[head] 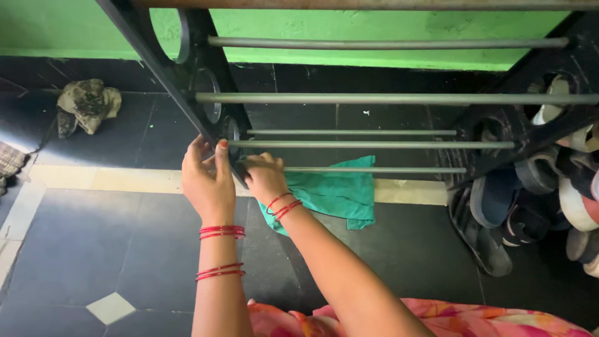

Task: The person wipes the metal bars and side supports of a black shoe rack using a teal cloth. They clean each horizontal bar and the vertical supports systematically, moving from one side to the other.

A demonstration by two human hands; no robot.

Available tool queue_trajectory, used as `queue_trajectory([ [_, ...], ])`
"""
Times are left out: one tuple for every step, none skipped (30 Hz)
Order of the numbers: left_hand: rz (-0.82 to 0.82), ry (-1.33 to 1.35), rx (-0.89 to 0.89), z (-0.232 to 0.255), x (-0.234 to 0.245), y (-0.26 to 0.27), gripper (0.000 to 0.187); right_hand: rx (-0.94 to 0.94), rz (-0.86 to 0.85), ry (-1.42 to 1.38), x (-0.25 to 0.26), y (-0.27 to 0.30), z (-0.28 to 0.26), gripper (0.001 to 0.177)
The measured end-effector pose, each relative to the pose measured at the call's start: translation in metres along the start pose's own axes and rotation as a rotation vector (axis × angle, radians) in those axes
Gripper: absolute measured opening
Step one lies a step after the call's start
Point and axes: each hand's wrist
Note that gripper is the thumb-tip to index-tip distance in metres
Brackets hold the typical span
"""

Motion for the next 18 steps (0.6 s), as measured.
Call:
queue_trajectory([
  [-0.01, -0.006, 0.009, 0.001, 0.001, -0.001, 0.039, 0.001, 0.008, 0.011, 0.001, 0.0, 0.001, 0.02],
  [-0.018, -0.009, 0.017, 0.002, 0.001, -0.001, 0.038, 0.004, 0.017, 0.023, 0.001, 0.0, 0.003, 0.021],
  [-0.027, -0.013, 0.025, 0.002, 0.001, -0.002, 0.037, 0.005, 0.024, 0.026, 0.001, -0.002, 0.004, 0.021],
  [-0.039, -0.014, 0.032, 0.003, 0.003, -0.003, 0.038, 0.003, 0.029, 0.026, 0.0, -0.001, 0.004, 0.021],
  [-0.052, -0.015, 0.038, 0.003, 0.005, -0.004, 0.039, 0.0, 0.034, 0.027, 0.0, 0.001, 0.004, 0.021],
  [-0.065, -0.013, 0.039, 0.004, 0.006, -0.006, 0.039, -0.012, 0.008, 0.044, 0.001, 0.002, 0.005, 0.016],
  [-0.07, -0.013, 0.038, 0.004, 0.007, -0.006, 0.04, -0.025, -0.017, 0.061, 0.002, 0.004, 0.006, 0.012],
  [-0.075, -0.012, 0.038, 0.004, 0.007, -0.006, 0.041, -0.038, -0.044, 0.079, 0.004, 0.008, 0.008, 0.008],
  [-0.08, -0.011, 0.038, 0.003, 0.008, -0.006, 0.042, -0.009, -0.007, 0.084, 0.008, 0.012, 0.011, 0.011],
  [-0.085, -0.016, 0.038, 0.002, 0.008, -0.006, 0.041, 0.02, 0.029, 0.09, 0.014, 0.019, 0.016, 0.014],
  [-0.089, -0.021, 0.038, 0.0, 0.007, -0.006, 0.04, 0.048, 0.065, 0.096, 0.02, 0.027, 0.021, 0.018],
  [-0.095, -0.025, 0.039, -0.001, 0.007, -0.006, 0.039, 0.069, 0.11, 0.106, 0.028, 0.035, 0.026, 0.021],
  [-0.084, -0.047, 0.036, -0.003, 0.006, -0.005, 0.038, 0.09, 0.154, 0.117, 0.036, 0.044, 0.031, 0.023],
  [-0.073, -0.066, 0.03, -0.004, 0.005, -0.005, 0.038, 0.112, 0.201, 0.131, 0.045, 0.052, 0.037, 0.025],
  [-0.062, -0.085, 0.024, -0.005, 0.004, -0.004, 0.038, 0.108, 0.18, 0.179, 0.056, 0.06, 0.044, 0.027],
  [-0.055, -0.081, 0.026, -0.006, 0.003, -0.004, 0.037, 0.104, 0.159, 0.226, 0.066, 0.069, 0.05, 0.029],
  [-0.048, -0.076, 0.028, -0.007, 0.002, -0.002, 0.036, 0.099, 0.138, 0.273, 0.077, 0.079, 0.057, 0.03],
  [-0.041, -0.072, 0.031, -0.007, 0.001, -0.002, 0.036, 0.091, 0.117, 0.308, 0.088, 0.088, 0.065, 0.031],
])
Point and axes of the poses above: each hand's wrist, its own y-axis away from the middle knuckle, its own x-axis out of the back of the hand, z = x × y, and after that the axes turned 14 degrees about x, right-handed
